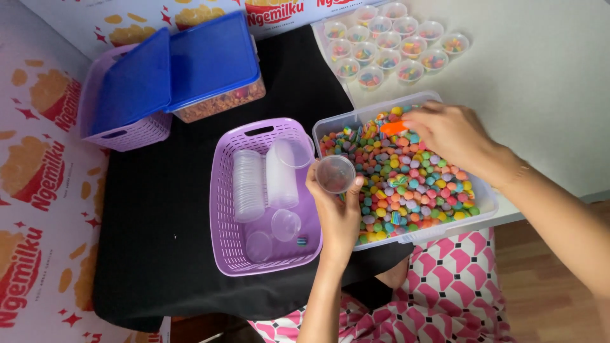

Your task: The person is using a spoon to scoop colorful snacks from a large container into small plastic cups, then placing the filled cups into a tray.

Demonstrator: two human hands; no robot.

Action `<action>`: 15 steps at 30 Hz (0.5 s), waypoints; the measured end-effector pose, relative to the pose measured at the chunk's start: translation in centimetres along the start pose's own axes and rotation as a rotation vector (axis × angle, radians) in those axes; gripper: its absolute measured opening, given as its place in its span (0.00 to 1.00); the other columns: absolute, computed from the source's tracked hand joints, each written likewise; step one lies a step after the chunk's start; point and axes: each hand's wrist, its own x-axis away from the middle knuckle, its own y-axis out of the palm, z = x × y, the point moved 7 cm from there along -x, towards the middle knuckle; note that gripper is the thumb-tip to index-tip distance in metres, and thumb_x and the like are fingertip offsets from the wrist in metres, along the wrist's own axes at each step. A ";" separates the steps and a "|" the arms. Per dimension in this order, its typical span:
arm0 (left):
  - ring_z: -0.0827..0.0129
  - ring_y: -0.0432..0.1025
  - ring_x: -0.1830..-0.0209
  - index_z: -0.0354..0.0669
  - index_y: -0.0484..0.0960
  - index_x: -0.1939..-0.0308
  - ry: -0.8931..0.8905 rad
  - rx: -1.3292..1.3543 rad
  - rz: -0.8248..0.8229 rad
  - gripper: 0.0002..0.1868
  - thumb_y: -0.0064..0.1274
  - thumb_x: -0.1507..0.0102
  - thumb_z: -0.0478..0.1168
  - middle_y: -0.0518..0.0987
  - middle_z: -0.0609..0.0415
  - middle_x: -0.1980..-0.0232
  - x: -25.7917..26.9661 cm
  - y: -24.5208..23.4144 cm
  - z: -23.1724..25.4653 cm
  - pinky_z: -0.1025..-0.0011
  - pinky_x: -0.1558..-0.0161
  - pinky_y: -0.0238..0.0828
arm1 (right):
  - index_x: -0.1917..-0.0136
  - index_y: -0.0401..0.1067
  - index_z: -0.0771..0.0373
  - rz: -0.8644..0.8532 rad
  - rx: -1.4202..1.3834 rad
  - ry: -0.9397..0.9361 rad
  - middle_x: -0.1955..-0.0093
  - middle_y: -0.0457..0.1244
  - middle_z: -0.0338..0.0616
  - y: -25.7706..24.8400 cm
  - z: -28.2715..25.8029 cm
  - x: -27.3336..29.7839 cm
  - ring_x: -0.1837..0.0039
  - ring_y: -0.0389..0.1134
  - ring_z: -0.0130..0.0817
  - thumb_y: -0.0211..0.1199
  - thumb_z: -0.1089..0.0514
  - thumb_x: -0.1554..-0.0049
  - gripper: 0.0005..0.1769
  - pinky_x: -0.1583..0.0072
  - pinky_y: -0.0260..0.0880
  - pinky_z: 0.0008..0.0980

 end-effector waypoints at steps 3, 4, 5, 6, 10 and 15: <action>0.36 0.68 0.35 0.33 0.58 0.31 0.012 -0.055 -0.031 0.39 0.64 0.37 0.44 0.70 0.33 0.41 0.1 0.1 -0.3 0.48 0.33 0.62 | 0.50 0.73 0.40 -0.091 0.057 -0.069 0.58 0.64 0.32 5.8 0.5 -2.0 0.53 0.74 0.42 0.55 0.53 0.38 0.08 0.52 0.76 0.42; 0.36 0.68 0.35 0.33 0.58 0.31 0.015 -0.056 -0.031 0.39 0.64 0.37 0.44 0.70 0.33 0.41 -0.1 0.0 0.1 0.48 0.33 0.62 | 0.50 0.73 0.40 -0.089 0.056 -0.069 0.58 0.64 0.32 5.8 0.5 -2.3 0.53 0.74 0.42 0.55 0.53 0.38 0.08 0.52 0.76 0.42; 0.38 0.69 0.36 0.33 0.59 0.32 0.011 -0.075 -0.047 0.38 0.64 0.38 0.44 0.70 0.35 0.41 -0.2 0.0 0.4 0.48 0.33 0.62 | 0.53 0.73 0.42 -0.079 0.055 -0.100 0.60 0.62 0.32 5.8 0.3 -2.6 0.56 0.73 0.43 0.56 0.54 0.39 0.06 0.54 0.75 0.40; 0.39 0.70 0.37 0.34 0.61 0.33 0.008 -0.094 -0.063 0.38 0.65 0.38 0.45 0.71 0.36 0.42 -0.3 -0.1 0.7 0.49 0.34 0.62 | 0.56 0.73 0.44 -0.068 0.053 -0.131 0.62 0.60 0.32 5.9 0.0 -2.9 0.59 0.72 0.44 0.57 0.54 0.39 0.06 0.56 0.74 0.39; 0.37 0.69 0.36 0.32 0.60 0.32 -0.012 -0.109 -0.082 0.39 0.65 0.38 0.44 0.70 0.34 0.41 -0.3 0.0 1.1 0.48 0.33 0.62 | 0.55 0.73 0.46 -0.065 0.078 -0.191 0.62 0.59 0.31 4.4 -1.6 -3.1 0.60 0.72 0.43 0.57 0.56 0.40 0.05 0.58 0.74 0.40; 0.31 0.66 0.34 0.27 0.57 0.28 -0.016 -0.154 -0.083 0.43 0.64 0.37 0.44 0.69 0.28 0.39 -0.2 0.0 1.1 0.44 0.33 0.60 | 0.51 0.75 0.49 0.052 0.134 -0.313 0.61 0.62 0.31 2.6 -5.3 -2.6 0.59 0.72 0.37 0.57 0.58 0.37 0.07 0.58 0.74 0.34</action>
